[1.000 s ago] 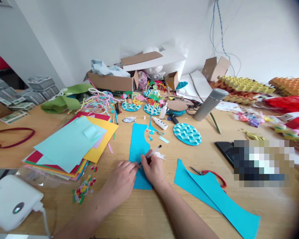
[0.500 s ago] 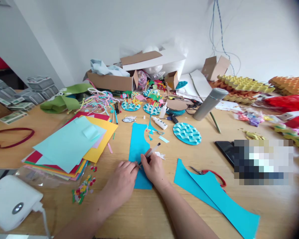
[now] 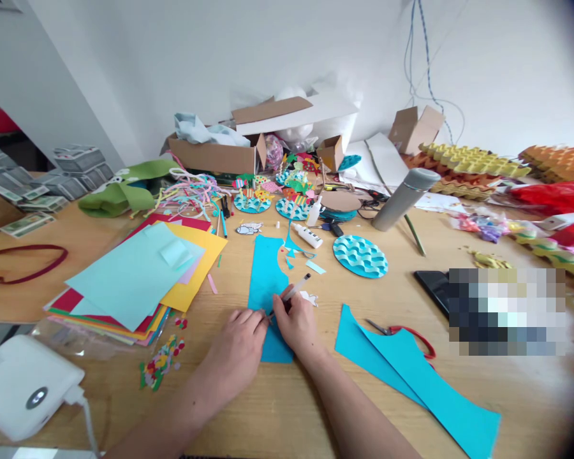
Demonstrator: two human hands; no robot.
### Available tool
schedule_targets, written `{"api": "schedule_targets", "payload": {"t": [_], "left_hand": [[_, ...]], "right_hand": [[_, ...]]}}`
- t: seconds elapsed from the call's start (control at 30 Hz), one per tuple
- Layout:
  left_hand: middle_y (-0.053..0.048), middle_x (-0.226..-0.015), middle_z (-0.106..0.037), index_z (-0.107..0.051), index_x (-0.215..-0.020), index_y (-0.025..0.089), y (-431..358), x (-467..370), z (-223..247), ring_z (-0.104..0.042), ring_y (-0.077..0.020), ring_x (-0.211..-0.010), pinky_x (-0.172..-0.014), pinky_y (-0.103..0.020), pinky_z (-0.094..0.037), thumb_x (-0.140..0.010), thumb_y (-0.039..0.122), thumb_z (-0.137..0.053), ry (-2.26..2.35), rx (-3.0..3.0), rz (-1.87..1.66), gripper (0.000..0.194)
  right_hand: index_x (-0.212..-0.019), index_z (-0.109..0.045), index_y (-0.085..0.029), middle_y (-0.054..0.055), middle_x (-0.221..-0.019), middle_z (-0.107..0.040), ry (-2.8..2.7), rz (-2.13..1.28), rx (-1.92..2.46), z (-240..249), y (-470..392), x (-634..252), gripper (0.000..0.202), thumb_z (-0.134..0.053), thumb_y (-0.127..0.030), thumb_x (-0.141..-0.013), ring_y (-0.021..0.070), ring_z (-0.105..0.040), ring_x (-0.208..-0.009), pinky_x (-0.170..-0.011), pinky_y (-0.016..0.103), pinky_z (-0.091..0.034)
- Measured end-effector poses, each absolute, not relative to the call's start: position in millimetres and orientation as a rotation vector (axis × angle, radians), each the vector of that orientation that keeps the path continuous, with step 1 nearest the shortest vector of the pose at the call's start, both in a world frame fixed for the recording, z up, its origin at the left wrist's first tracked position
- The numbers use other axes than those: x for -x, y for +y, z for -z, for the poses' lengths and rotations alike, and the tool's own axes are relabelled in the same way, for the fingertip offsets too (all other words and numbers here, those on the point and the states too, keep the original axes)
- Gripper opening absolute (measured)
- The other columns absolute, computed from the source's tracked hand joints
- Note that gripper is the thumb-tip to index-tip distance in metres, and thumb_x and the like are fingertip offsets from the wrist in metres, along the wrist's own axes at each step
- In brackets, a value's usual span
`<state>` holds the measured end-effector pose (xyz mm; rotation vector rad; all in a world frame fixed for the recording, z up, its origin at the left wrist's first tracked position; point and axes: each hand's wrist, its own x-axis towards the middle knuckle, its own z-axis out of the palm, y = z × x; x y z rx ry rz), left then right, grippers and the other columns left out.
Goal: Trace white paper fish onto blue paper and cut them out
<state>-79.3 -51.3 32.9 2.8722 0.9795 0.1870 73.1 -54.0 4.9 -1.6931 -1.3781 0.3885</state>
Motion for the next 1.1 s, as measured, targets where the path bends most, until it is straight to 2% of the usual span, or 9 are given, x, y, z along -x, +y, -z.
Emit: {"api": "schedule_targets", "payload": {"t": [0.8, 1.1], "left_hand": [[-0.01, -0.105, -0.064, -0.06, -0.114, 0.016, -49.7, 77.6, -32.8, -0.057, -0.025, -0.097, -0.084, -0.041, -0.047, -0.091, 0.008, -0.041, 0.984, -2.878, -0.206, 0.031], [-0.011, -0.106, -0.063, -0.059, -0.118, 0.013, -50.2, 77.6, -35.7, -0.056, -0.0263, -0.099, -0.086, -0.042, -0.047, -0.09, 0.007, -0.043, 0.984, -2.861, -0.128, 0.033]], "right_hand": [[-0.065, -0.047, -0.022, 0.002, -0.055, -0.056, -1.319, -0.302, 1.798, -1.9, -54.9, -78.0, 0.024, -0.044, -0.034, -0.085, 0.0156, -0.051, -0.049, -0.049, 0.026, -0.033], [-0.066, -0.047, -0.022, 0.003, -0.055, -0.057, -1.303, -0.323, 1.809, -2.1, -55.7, -78.1, 0.024, -0.043, -0.035, -0.086, 0.0162, -0.052, -0.049, -0.05, 0.026, -0.035]]}}
